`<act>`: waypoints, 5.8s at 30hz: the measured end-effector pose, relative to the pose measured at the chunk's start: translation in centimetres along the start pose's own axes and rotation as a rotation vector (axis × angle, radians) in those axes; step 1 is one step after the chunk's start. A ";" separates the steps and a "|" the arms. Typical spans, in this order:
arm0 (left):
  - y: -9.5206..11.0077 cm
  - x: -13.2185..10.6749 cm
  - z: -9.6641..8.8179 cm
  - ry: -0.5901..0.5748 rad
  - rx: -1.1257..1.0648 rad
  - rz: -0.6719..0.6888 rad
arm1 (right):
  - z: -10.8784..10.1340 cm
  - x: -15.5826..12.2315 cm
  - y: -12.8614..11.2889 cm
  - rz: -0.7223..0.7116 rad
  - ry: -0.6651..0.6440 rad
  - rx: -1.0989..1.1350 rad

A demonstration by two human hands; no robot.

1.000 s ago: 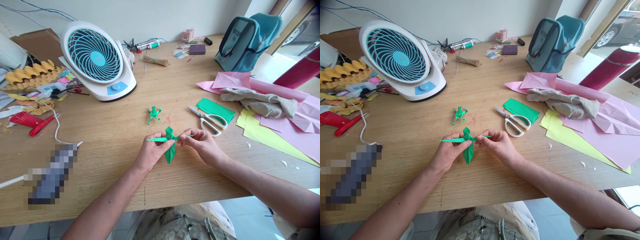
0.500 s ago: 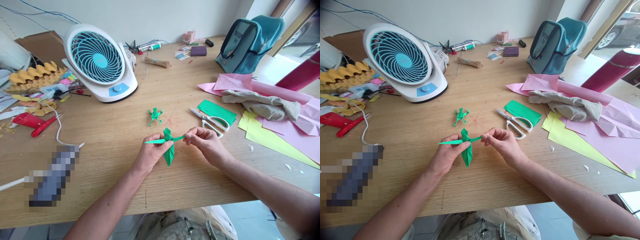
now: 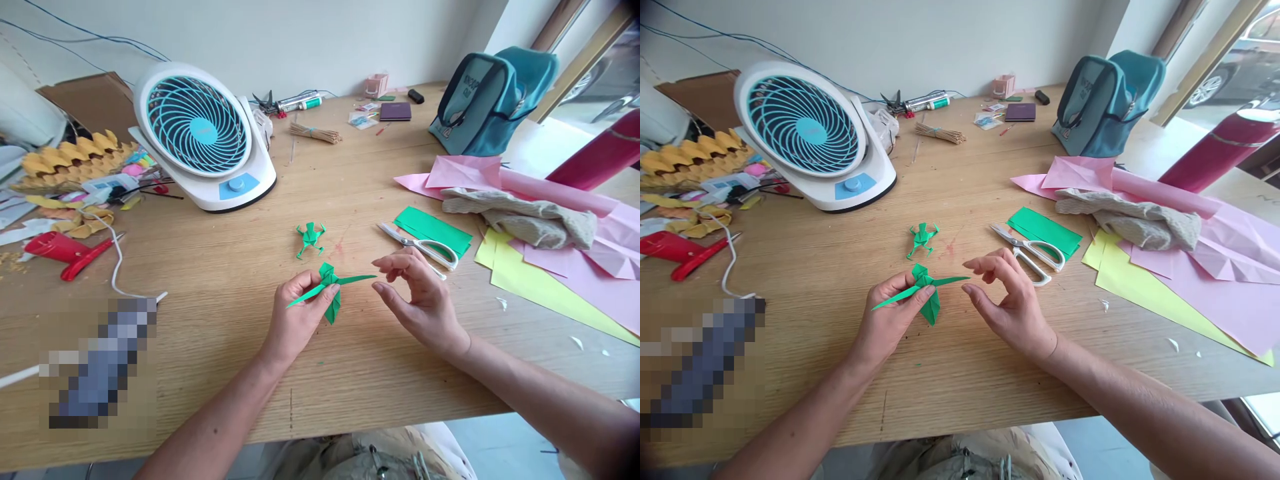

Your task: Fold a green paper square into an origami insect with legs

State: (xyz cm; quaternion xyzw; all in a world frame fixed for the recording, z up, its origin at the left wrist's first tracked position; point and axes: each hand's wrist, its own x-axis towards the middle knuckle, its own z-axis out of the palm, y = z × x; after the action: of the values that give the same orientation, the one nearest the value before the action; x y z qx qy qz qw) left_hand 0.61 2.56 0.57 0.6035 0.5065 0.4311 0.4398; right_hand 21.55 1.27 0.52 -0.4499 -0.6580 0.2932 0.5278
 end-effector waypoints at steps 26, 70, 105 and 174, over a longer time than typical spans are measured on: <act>0.5 -0.2 1.4 -0.142 -0.255 -0.123 | 1.2 0.1 0.1 0.269 -0.223 0.300; 0.8 0.1 0.4 -0.308 -0.226 -0.208 | -0.7 0.7 -0.2 0.262 -0.465 0.153; 0.9 -0.1 0.3 -0.179 0.097 0.092 | -0.7 0.7 -0.1 -0.121 -0.194 -0.282; 1.1 -1.0 1.5 -0.072 0.344 0.526 | 0.5 1.1 0.1 0.596 -0.319 0.331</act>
State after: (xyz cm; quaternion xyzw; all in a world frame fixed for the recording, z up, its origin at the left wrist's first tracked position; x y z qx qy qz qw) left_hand 2.19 1.30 1.18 0.7943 0.3826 0.4164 0.2220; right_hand 21.10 2.33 0.76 -0.4787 -0.5159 0.6028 0.3757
